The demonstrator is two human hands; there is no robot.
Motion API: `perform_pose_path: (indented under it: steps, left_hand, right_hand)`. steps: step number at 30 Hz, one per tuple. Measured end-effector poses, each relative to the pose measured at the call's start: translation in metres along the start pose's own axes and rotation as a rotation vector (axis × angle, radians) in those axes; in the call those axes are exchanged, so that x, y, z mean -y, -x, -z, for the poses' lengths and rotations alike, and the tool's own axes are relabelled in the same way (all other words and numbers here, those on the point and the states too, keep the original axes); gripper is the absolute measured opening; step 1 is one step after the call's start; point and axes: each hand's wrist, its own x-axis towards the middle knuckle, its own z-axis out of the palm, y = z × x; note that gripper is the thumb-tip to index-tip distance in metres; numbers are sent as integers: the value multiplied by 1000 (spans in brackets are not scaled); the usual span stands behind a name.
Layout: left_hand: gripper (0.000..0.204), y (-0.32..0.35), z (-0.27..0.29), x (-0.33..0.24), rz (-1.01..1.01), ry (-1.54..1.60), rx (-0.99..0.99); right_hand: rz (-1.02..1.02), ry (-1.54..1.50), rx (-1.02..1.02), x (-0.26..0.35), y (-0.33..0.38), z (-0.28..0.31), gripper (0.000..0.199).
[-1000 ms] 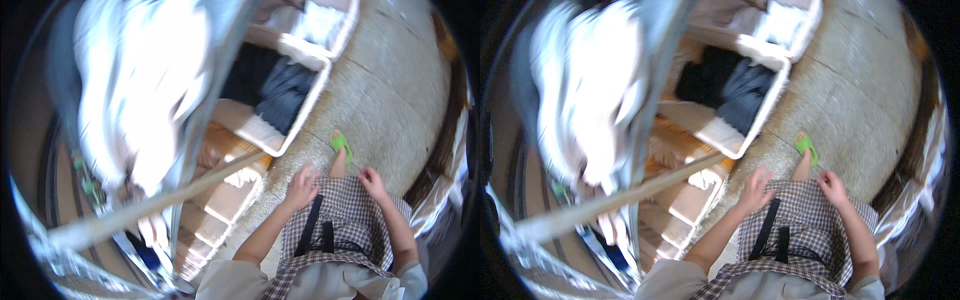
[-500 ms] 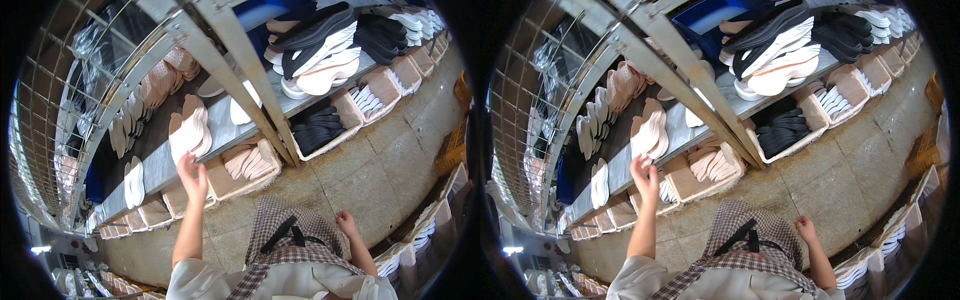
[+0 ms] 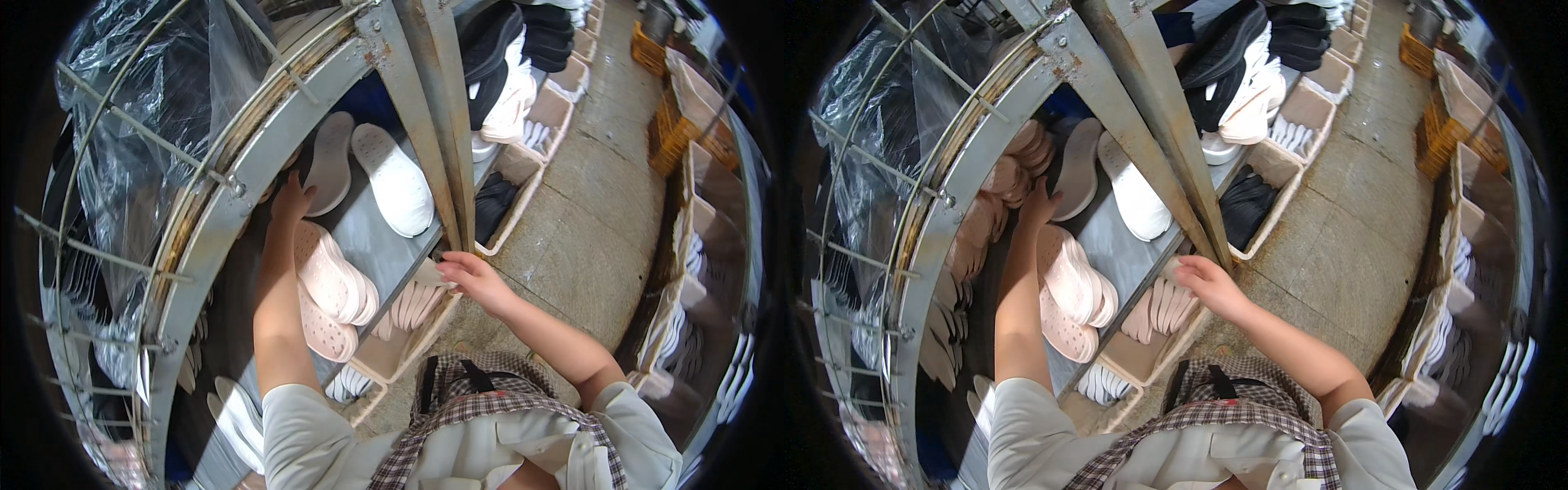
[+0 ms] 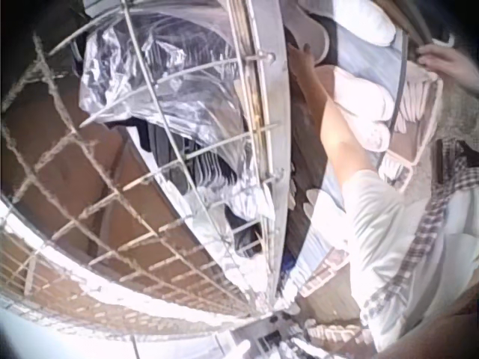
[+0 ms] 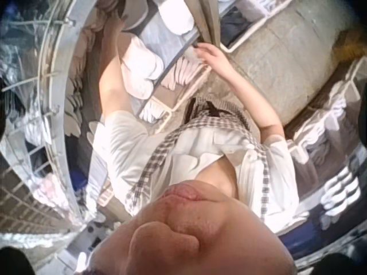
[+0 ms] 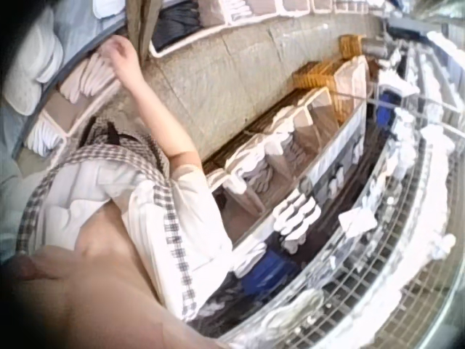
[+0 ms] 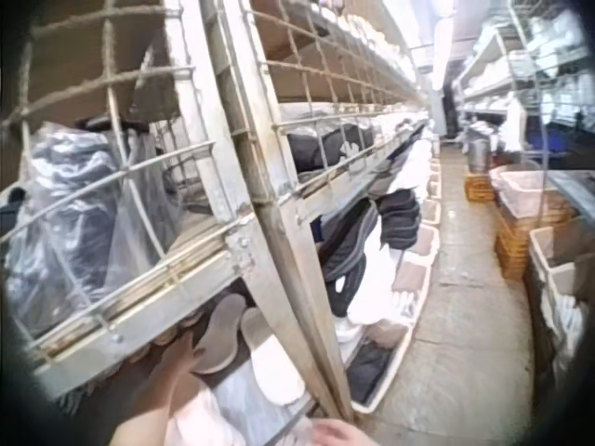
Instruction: The person picks up black and pink slippers from a shelf, turns them over to view the soles, and places them back in stacks. The person handles the slippers one at a time and in small groups, repeatedly lifting and restacking them on the shelf.
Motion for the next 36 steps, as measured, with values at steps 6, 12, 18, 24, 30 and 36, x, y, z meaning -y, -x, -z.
perform_pose_path:
  steps: [6,12,18,24,30,36]
  left_hand:
    - [71,-46,-48,33,-78,65,144]
    - [40,-37,-19,25,282,788,480]
    - [15,-4,23,26,343,1168,505]
    - [27,12,34,32,293,1289,418]
    - [26,22,17,-3,248,1290,407]
    - [24,13,-21,-67,323,1232,464]
  right_hand:
    - [-77,-363,-256,9,-48,-43,46]
    - [-29,-563,-505,13,-96,-63,39]
    - [-72,-475,-356,33,-82,-65,23]
    - [-142,-291,-56,36,42,-4,27]
    - [-31,-388,1,18,173,77,48]
    - [216,-455,-308,7,232,81,63]
